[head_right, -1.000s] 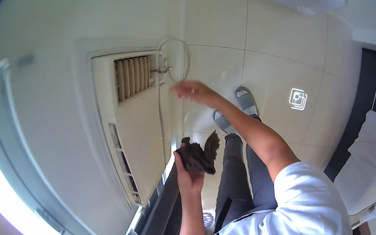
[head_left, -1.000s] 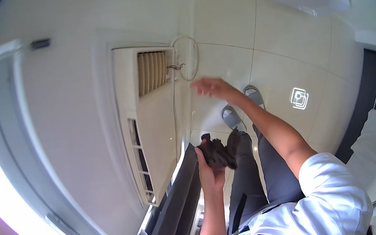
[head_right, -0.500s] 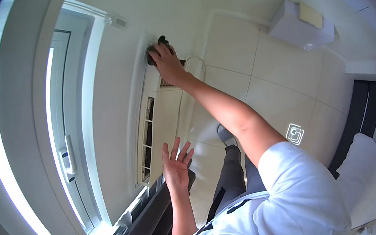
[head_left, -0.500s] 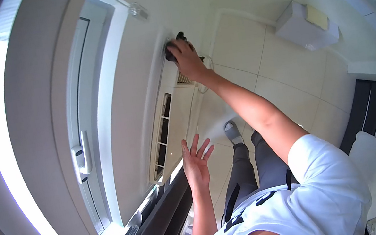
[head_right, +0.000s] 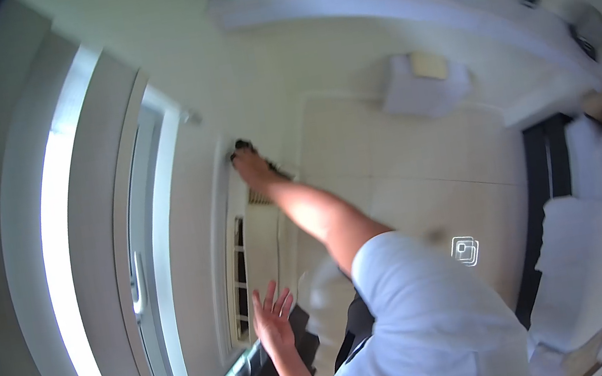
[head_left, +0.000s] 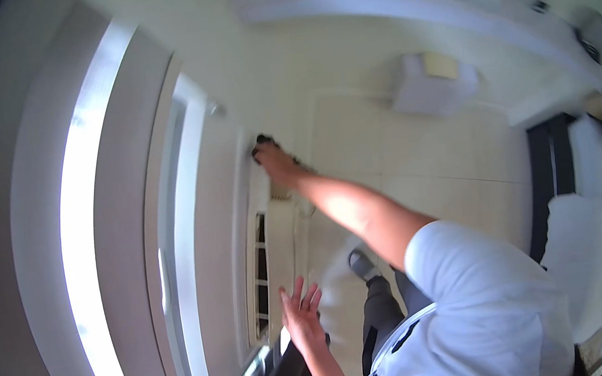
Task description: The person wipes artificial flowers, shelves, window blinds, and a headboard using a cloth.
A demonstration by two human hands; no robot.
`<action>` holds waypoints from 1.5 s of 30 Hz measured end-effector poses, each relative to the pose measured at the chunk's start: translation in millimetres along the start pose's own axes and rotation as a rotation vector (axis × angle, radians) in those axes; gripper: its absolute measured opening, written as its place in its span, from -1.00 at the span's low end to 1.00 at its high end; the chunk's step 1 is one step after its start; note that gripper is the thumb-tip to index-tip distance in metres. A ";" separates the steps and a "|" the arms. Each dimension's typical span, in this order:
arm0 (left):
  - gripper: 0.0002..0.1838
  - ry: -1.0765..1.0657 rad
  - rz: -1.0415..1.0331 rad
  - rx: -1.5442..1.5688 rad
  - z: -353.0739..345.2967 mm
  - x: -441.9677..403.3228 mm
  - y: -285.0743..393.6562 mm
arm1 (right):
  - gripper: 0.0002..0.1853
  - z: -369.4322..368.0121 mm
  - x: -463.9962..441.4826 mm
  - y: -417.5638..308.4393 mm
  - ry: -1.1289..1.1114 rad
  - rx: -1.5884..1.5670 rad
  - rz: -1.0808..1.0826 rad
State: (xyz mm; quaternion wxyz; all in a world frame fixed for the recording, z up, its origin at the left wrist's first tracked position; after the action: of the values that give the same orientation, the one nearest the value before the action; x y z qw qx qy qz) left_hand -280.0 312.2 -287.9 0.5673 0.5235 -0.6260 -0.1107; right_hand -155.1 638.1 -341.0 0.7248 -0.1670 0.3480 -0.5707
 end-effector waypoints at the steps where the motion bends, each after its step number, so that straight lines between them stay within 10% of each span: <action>1: -0.23 -0.018 0.010 -0.013 -3.1 2.8 0.7 | -0.71 2.7 -2.0 26.6 -0.151 -0.113 -0.263; 8: -0.23 -0.297 0.106 -0.048 -55.8 -15.6 -19.2 | -0.72 172.7 106.8 -3.3 0.318 -0.692 -0.648; 12: -0.29 -0.627 0.259 0.000 -154.9 8.4 -29.8 | -0.66 231.3 198.9 -50.2 0.143 -1.265 -0.773; 24: -0.68 -1.028 0.355 -0.256 -325.9 169.3 -147.0 | -0.56 492.8 433.0 -20.6 0.785 -0.483 -0.635; 29: -0.67 -0.971 0.308 -0.283 -348.6 245.4 -193.7 | -0.41 544.4 465.2 -85.9 0.529 0.228 -0.261; 36: -0.76 -1.234 0.567 -0.322 -394.7 353.1 -303.1 | -0.22 594.5 565.0 -71.1 0.522 0.112 -0.232; 42: -0.75 -1.331 0.619 -0.387 -427.6 449.6 -355.1 | -0.30 656.3 675.7 -38.5 0.802 0.367 -0.440; 45: -0.82 -1.292 0.289 -0.484 -430.3 470.3 -348.5 | -0.34 656.6 726.8 -11.2 0.963 0.229 -0.730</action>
State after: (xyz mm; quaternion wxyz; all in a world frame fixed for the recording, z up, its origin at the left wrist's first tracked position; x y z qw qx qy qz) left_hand 350.3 -8.0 -121.0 0.1915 0.1237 -0.8587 -0.4590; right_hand 370.5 -152.8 -101.0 0.2573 0.0803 0.4932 -0.8271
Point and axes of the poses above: each hand's wrist, its own x-axis away from the middle knuckle, its own z-axis out of the back of the hand, y = z × x, the point moved 10 cm from there along -x, towards the middle knuckle
